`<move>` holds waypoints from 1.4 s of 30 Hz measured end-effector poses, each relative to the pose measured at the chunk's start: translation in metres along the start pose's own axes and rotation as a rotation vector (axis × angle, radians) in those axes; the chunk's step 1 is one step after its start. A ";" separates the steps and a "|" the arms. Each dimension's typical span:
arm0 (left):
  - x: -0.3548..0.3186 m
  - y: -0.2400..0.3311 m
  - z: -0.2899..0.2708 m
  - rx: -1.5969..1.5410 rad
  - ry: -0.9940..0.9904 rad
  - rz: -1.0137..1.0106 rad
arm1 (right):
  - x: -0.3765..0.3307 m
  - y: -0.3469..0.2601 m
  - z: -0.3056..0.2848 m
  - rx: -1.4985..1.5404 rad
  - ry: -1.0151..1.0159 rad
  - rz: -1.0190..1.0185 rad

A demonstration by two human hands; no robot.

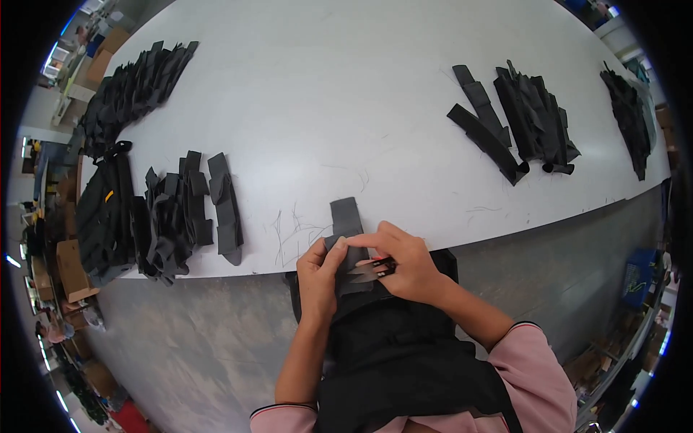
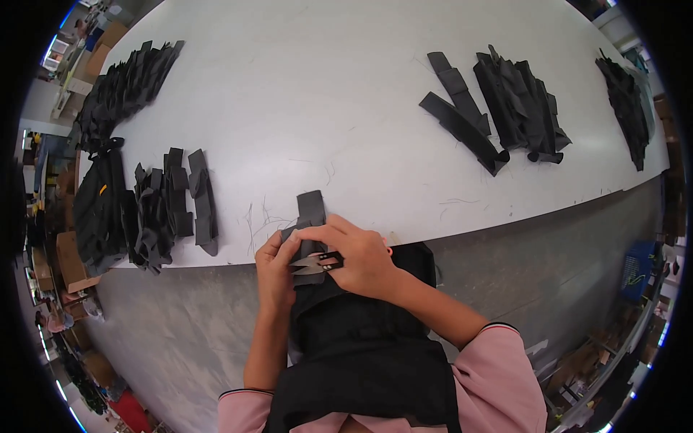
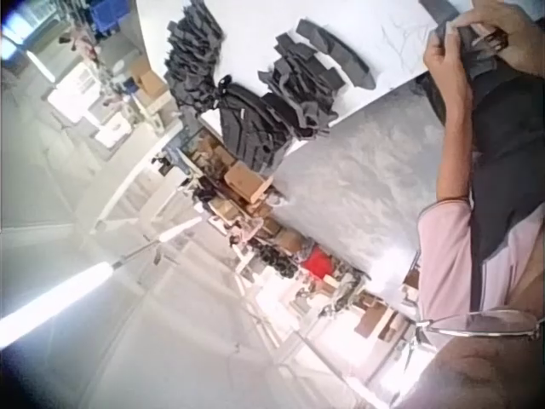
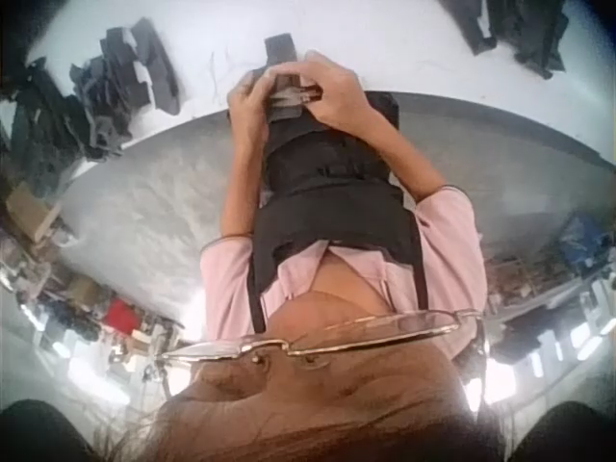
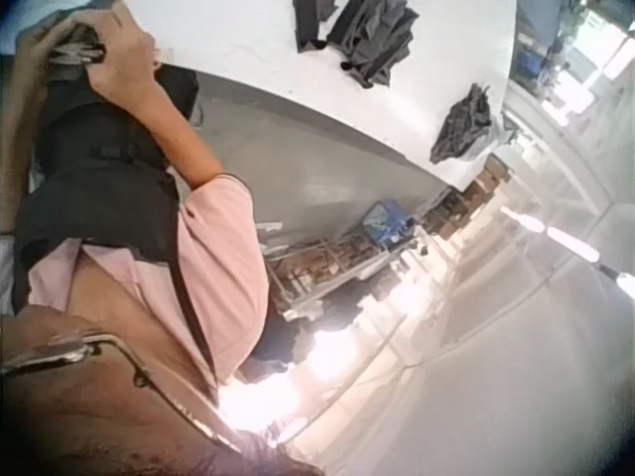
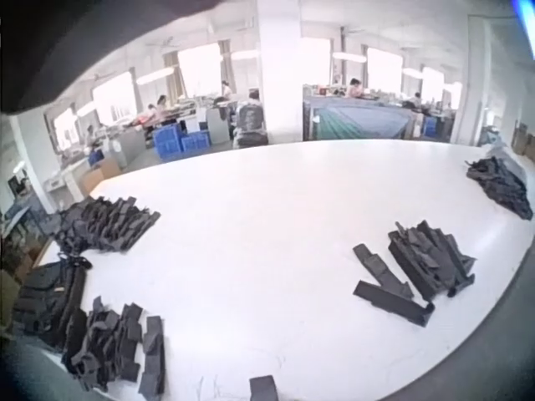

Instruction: Trimming loose threads from black fabric straps using small nippers.

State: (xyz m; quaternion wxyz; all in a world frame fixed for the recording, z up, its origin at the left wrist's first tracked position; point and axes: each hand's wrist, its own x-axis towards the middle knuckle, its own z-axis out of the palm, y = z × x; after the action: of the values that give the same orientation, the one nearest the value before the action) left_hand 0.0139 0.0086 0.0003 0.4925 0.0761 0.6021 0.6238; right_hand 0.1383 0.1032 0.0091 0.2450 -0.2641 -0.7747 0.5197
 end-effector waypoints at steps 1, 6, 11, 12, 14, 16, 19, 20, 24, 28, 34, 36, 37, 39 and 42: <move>0.000 0.000 -0.001 0.001 0.000 0.002 | 0.003 0.004 0.004 -0.071 -0.011 -0.064; -0.003 -0.011 -0.009 -0.069 -0.106 -0.066 | 0.020 0.019 0.018 0.115 0.067 0.013; -0.003 -0.014 -0.013 0.018 -0.224 0.009 | 0.035 0.034 0.020 0.480 -0.207 0.587; 0.004 -0.020 -0.017 0.063 -0.156 -0.036 | 0.032 0.035 0.021 0.481 -0.212 0.591; 0.009 -0.025 -0.019 0.105 -0.084 -0.085 | 0.019 0.034 0.028 0.423 0.070 0.469; 0.012 -0.026 -0.014 -0.057 0.029 -0.062 | -0.001 0.027 0.019 0.391 0.178 0.377; 0.014 -0.025 -0.013 -0.111 0.045 -0.074 | -0.034 0.025 0.003 0.181 0.168 0.293; 0.015 -0.025 -0.015 -0.136 0.044 -0.093 | -0.042 0.025 0.001 0.135 0.120 0.272; 0.013 -0.021 -0.012 -0.099 0.046 -0.063 | -0.040 0.017 -0.005 0.059 0.043 0.221; 0.008 -0.015 -0.008 -0.033 0.077 -0.036 | -0.030 0.012 -0.009 -0.010 -0.003 0.201; 0.004 -0.014 -0.009 0.046 0.049 0.019 | -0.028 0.010 -0.011 -0.202 0.018 -0.014; 0.003 -0.012 -0.008 0.059 0.051 0.022 | -0.027 0.006 -0.012 -0.448 0.017 -0.167; 0.003 -0.011 -0.008 0.049 0.050 0.004 | -0.027 0.006 -0.012 -0.448 0.016 -0.168; 0.004 -0.011 -0.007 0.037 0.048 -0.014 | -0.029 0.006 -0.012 -0.505 0.037 -0.181; 0.004 -0.009 -0.007 0.034 0.047 -0.029 | -0.034 0.008 -0.005 -0.115 0.157 -0.041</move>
State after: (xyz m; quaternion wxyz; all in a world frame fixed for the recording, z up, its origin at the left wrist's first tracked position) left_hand 0.0121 0.0049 -0.0107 0.4860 0.0612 0.6250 0.6078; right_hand 0.1683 0.0863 -0.0005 0.3002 -0.3017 -0.7870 0.4466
